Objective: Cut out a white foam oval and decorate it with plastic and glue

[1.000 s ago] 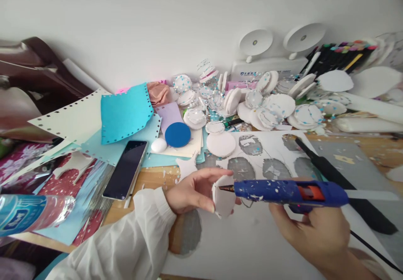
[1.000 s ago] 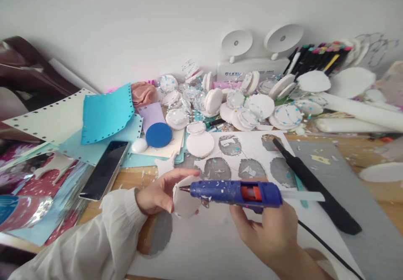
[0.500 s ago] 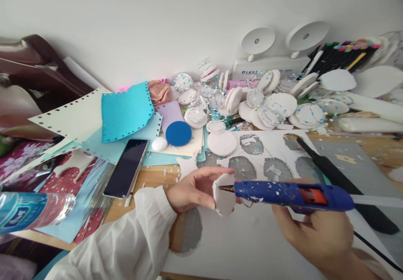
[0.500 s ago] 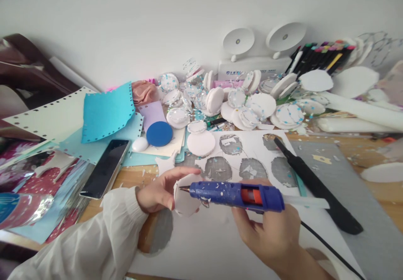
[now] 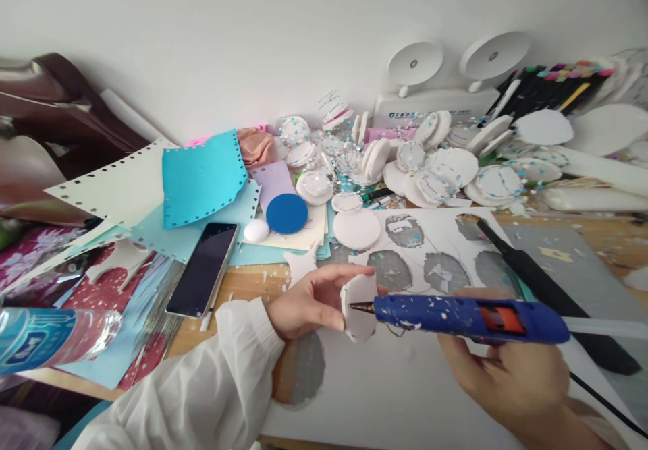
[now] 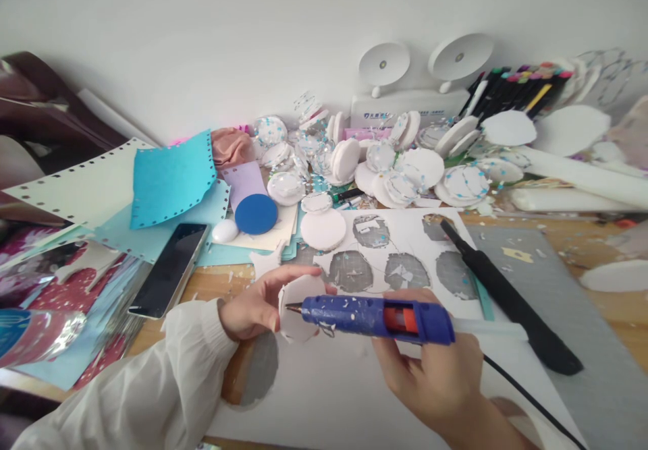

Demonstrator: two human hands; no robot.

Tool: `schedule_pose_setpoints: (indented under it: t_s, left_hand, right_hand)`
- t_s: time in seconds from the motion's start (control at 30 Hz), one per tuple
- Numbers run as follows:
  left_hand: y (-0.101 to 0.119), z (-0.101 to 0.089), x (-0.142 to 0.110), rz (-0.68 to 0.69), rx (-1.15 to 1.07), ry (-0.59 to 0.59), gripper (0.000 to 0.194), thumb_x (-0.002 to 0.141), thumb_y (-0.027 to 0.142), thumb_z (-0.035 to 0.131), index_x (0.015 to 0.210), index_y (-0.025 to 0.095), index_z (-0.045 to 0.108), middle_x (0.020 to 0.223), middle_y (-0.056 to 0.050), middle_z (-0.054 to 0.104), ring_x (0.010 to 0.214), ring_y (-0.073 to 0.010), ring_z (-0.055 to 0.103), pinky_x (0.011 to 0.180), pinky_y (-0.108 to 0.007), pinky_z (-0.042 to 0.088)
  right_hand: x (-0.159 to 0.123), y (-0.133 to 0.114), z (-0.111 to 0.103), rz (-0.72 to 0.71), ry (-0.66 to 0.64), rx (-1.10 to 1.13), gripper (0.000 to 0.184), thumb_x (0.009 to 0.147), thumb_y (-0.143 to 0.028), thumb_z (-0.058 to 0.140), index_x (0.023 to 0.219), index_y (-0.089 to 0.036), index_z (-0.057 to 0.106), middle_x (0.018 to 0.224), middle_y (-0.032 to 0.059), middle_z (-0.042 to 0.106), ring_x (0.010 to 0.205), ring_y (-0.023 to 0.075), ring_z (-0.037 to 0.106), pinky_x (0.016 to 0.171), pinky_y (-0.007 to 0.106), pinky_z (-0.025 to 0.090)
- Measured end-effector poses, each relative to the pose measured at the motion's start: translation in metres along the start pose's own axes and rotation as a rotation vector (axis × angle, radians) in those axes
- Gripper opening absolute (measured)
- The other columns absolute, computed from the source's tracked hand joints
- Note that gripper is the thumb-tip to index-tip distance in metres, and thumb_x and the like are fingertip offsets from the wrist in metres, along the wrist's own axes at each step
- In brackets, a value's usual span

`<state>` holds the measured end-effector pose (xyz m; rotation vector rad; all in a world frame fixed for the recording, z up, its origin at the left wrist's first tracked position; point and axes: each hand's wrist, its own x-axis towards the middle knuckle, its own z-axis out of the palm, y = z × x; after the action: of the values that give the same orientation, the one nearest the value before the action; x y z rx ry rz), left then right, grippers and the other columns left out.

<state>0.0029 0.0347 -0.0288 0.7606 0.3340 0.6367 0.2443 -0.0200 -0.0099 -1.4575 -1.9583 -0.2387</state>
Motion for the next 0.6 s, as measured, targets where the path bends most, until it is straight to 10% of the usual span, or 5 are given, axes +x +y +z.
schedule_pose_setpoints:
  t_s: [0.6]
  left_hand:
    - [0.0036, 0.0036, 0.001, 0.077, -0.071, 0.02, 0.064, 0.065, 0.021, 0.082, 0.124, 0.024, 0.059, 0.127, -0.013, 0.062, 0.112, -0.0275, 0.061, 0.096, -0.042, 0.046]
  right_hand:
    - [0.0031, -0.003, -0.0006, -0.036, 0.026, 0.091, 0.013, 0.084, -0.032, 0.052, 0.089, -0.02, 0.053, 0.072, 0.005, 0.063, 0.064, 0.0203, 0.065, 0.058, 0.03, 0.053]
